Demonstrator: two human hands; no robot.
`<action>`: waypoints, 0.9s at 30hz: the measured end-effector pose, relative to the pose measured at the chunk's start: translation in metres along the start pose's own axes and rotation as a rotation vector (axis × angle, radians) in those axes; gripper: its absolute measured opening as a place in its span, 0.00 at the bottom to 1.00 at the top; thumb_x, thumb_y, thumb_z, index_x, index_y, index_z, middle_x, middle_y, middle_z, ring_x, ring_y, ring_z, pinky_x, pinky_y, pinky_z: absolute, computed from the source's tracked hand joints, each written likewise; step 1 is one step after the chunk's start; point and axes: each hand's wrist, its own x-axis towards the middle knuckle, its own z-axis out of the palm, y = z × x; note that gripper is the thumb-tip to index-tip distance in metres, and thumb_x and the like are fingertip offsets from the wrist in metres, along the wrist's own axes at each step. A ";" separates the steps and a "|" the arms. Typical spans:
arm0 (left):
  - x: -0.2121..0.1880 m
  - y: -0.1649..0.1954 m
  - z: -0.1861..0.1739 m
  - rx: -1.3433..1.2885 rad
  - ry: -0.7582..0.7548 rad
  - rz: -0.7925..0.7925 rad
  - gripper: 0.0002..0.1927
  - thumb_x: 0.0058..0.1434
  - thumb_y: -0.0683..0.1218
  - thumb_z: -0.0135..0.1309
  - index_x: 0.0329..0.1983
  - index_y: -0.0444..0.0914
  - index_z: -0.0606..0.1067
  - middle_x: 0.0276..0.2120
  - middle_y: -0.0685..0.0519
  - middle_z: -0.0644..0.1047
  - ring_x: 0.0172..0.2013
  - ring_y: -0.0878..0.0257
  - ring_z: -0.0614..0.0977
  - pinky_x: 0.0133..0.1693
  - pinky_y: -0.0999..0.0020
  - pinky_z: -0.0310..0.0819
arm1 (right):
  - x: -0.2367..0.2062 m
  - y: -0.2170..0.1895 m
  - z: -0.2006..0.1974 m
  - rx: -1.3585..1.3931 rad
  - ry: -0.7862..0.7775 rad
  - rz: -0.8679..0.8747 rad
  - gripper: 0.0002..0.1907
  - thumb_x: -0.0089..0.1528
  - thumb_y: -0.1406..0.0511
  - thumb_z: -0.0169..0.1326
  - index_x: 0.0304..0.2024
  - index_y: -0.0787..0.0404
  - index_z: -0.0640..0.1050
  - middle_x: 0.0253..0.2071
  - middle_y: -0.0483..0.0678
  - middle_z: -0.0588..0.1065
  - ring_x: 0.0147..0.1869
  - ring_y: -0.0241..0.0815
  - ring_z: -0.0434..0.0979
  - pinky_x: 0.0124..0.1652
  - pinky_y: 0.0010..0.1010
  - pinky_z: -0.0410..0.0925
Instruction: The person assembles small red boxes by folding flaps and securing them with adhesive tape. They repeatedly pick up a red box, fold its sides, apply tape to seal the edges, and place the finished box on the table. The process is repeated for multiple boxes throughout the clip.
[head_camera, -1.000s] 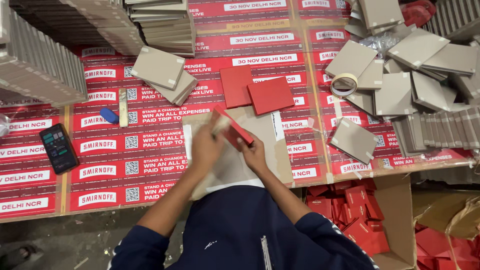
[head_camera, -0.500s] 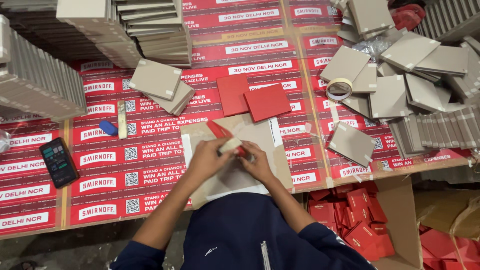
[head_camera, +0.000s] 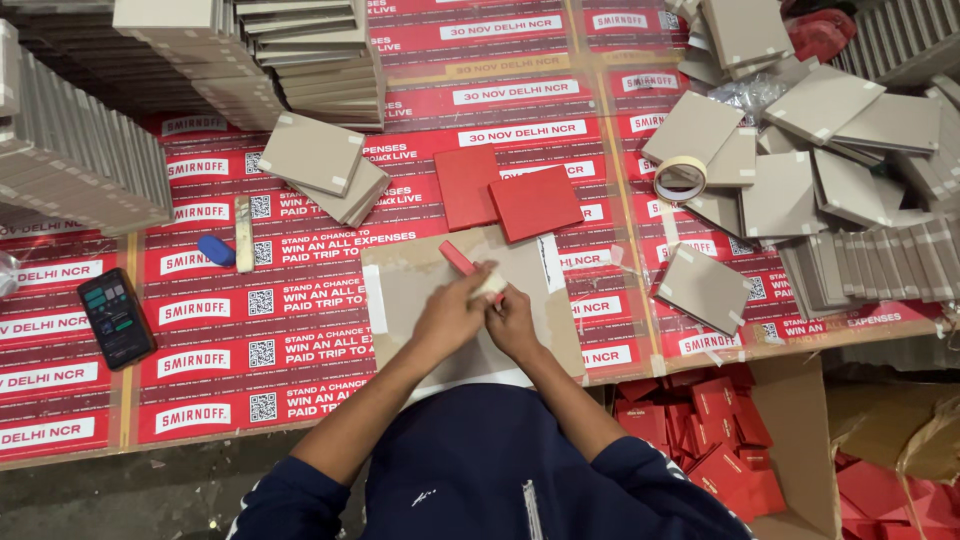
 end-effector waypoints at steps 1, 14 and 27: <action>0.004 -0.003 -0.004 0.004 0.053 0.028 0.27 0.61 0.47 0.55 0.65 0.50 0.73 0.36 0.37 0.81 0.36 0.41 0.83 0.39 0.49 0.77 | 0.000 0.001 0.001 -0.038 0.015 -0.016 0.21 0.63 0.75 0.53 0.60 0.68 0.76 0.51 0.58 0.82 0.51 0.39 0.82 0.47 0.28 0.74; 0.016 -0.013 -0.025 0.379 0.121 -0.057 0.28 0.64 0.46 0.48 0.69 0.52 0.69 0.33 0.38 0.80 0.35 0.39 0.82 0.39 0.42 0.74 | -0.001 0.003 0.012 -0.144 0.050 -0.178 0.24 0.62 0.76 0.55 0.62 0.67 0.75 0.58 0.58 0.78 0.61 0.45 0.81 0.57 0.33 0.73; 0.028 -0.024 -0.072 -0.055 0.218 -0.264 0.27 0.67 0.49 0.52 0.71 0.44 0.71 0.34 0.38 0.80 0.30 0.44 0.83 0.33 0.55 0.73 | 0.005 0.000 0.014 0.150 0.001 0.023 0.19 0.67 0.68 0.56 0.59 0.72 0.75 0.51 0.54 0.80 0.55 0.36 0.78 0.55 0.28 0.71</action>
